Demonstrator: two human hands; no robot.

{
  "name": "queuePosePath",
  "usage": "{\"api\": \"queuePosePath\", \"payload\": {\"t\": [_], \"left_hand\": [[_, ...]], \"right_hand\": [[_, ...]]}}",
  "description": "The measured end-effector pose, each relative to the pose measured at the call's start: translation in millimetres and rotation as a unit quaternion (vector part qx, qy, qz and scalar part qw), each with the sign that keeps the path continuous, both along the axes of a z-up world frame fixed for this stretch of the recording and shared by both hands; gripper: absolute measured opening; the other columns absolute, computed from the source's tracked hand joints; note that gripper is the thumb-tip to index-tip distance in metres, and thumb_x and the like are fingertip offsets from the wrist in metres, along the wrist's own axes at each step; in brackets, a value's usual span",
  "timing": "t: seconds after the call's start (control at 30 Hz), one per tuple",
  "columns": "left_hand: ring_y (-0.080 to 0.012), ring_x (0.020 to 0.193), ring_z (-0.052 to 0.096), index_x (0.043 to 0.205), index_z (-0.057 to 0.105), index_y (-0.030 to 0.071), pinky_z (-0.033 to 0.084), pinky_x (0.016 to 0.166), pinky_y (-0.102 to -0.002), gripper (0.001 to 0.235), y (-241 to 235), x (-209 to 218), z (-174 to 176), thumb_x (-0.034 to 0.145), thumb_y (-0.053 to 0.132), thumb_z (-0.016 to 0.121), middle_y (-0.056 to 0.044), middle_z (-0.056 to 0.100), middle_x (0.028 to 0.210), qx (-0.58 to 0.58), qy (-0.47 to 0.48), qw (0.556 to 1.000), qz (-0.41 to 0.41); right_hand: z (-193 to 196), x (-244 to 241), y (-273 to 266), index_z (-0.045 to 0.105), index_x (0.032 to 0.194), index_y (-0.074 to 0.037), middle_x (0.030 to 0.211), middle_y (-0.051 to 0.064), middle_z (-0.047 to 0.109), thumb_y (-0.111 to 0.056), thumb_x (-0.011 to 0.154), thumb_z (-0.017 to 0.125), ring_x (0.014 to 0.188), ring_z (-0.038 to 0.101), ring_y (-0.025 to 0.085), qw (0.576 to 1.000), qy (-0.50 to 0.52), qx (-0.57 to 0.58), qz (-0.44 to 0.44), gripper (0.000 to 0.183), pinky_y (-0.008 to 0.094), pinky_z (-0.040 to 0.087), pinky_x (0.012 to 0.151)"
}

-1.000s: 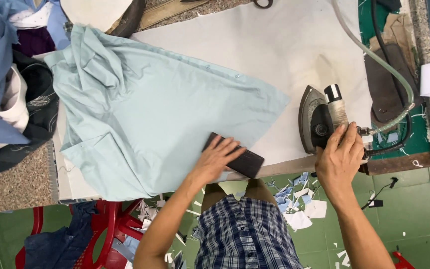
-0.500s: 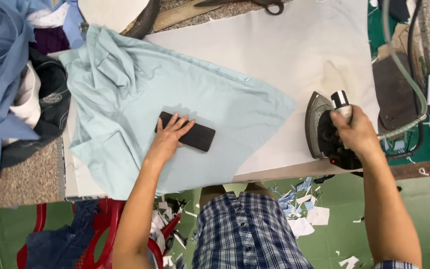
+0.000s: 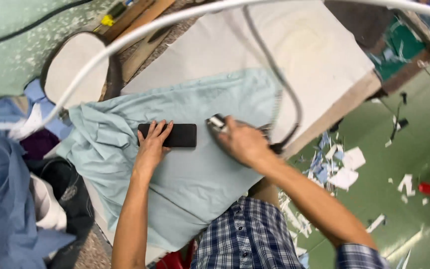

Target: The person irons a light blue shirt on a white ironing board using a steam iron and a black pressing block. They repeatedly smooth the fabric, reposition the shirt, and press different sections including the body and sleeves.

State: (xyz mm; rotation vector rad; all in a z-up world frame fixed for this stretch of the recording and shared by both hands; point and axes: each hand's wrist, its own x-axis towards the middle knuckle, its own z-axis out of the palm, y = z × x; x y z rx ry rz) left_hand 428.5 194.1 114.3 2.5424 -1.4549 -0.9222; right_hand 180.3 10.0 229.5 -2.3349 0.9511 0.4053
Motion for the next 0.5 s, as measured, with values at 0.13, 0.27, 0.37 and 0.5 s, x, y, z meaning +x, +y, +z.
{"api": "queuePosePath", "payload": {"t": [0.13,0.27,0.37,0.5], "left_hand": [[-0.0308,0.156,0.016,0.161,0.029,0.039,0.008,0.116,-0.078,0.095,5.7,13.8,-5.5,0.083,0.014,0.078,0.0,0.029,0.167,0.008,-0.012,0.999,-0.032],[-0.038,0.154,0.021,0.162,0.03,0.029,0.013,0.111,-0.081,0.093,5.8,11.0,9.3,0.083,0.013,0.077,-0.009,0.033,0.165,-0.02,-0.01,0.997,-0.076],[-0.0402,0.152,0.025,0.163,0.031,0.021,0.016,0.111,-0.08,0.09,8.1,7.6,1.0,0.085,0.013,0.075,-0.012,0.04,0.16,-0.058,-0.054,0.989,-0.123],[-0.0384,0.151,0.029,0.159,0.039,0.021,0.021,0.116,-0.073,0.088,7.2,-9.0,-36.6,0.081,0.022,0.078,-0.011,0.043,0.158,-0.069,-0.05,0.982,-0.17]], "right_hand": [[-43.6,24.1,59.9,0.042,0.138,-0.006,0.095,0.028,0.071,-0.046,0.102,0.049,0.089,0.074,0.047,0.999,-0.018,0.003,-0.027,0.054,0.055,0.06,0.076],[-21.3,22.5,61.6,0.05,0.119,-0.005,0.09,0.027,0.071,-0.049,0.103,0.048,0.087,0.074,0.047,0.995,-0.014,-0.017,-0.095,0.047,0.054,0.059,0.077],[-35.2,14.3,55.4,0.051,0.111,-0.003,0.084,0.029,0.071,-0.049,0.102,0.048,0.083,0.074,0.047,0.991,-0.031,-0.038,-0.121,0.047,0.054,0.06,0.076],[-136.0,-1.7,52.3,0.051,0.108,-0.004,0.08,0.026,0.071,-0.044,0.101,0.047,0.08,0.075,0.044,0.985,-0.064,-0.042,-0.156,0.041,0.052,0.06,0.074]]}}
